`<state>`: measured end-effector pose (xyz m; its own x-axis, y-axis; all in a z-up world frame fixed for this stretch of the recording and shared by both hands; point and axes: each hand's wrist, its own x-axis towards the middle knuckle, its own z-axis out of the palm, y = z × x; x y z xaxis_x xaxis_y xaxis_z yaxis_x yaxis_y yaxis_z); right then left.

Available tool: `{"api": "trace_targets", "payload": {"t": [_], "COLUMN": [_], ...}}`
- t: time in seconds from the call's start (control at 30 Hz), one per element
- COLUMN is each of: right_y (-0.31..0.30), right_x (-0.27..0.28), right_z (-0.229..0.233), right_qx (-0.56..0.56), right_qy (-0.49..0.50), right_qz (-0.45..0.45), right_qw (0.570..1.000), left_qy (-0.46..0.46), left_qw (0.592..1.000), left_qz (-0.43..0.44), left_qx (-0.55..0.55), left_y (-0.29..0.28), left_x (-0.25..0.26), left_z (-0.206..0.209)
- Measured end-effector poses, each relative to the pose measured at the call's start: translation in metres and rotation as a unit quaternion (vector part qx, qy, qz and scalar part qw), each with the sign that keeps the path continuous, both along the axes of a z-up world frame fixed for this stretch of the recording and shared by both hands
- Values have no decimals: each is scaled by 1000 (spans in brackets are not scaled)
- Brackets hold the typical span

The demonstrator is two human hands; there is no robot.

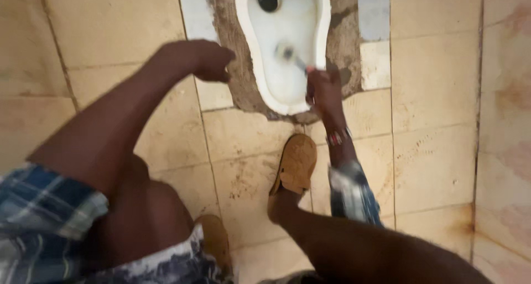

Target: The person cleans the interior of a squat toilet using a blue-handled brush, repeatedly scrubbing the ceramic surface with the bristles.

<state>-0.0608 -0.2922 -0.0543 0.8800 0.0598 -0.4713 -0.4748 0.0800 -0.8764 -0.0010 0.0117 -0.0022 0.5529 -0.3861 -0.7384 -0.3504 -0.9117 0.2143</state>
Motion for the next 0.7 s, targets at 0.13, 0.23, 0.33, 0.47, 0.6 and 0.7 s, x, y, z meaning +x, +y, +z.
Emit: {"api": "trace_targets", "payload": {"t": [0.13,0.23,0.33,0.47,0.6,0.7], "right_y": [5,11,25,24,0,-15], "right_x": [16,9,12,20,-18,-22], "right_z": [6,24,0,-49,-23,-7], "right_qx": [-24,-62,-37,218,85,79], "right_qy": [-74,-11,-135,-143,-174,-41], "right_qz": [19,67,72,-175,-138,-124], "right_qw": [997,996,988,949,971,988], "left_qy": [-3,-14,8,5,-19,-11], "left_qw": [1000,1000,1000,1000,999,1000], "left_qz": [19,4,8,-3,-5,1], "left_qx": [-5,-11,-14,-8,-40,-17], "left_y": [-3,-10,-5,-7,0,-1], "left_x": [2,4,8,-3,3,-2], "left_z": [-10,-5,-6,-19,-14,-10]}}
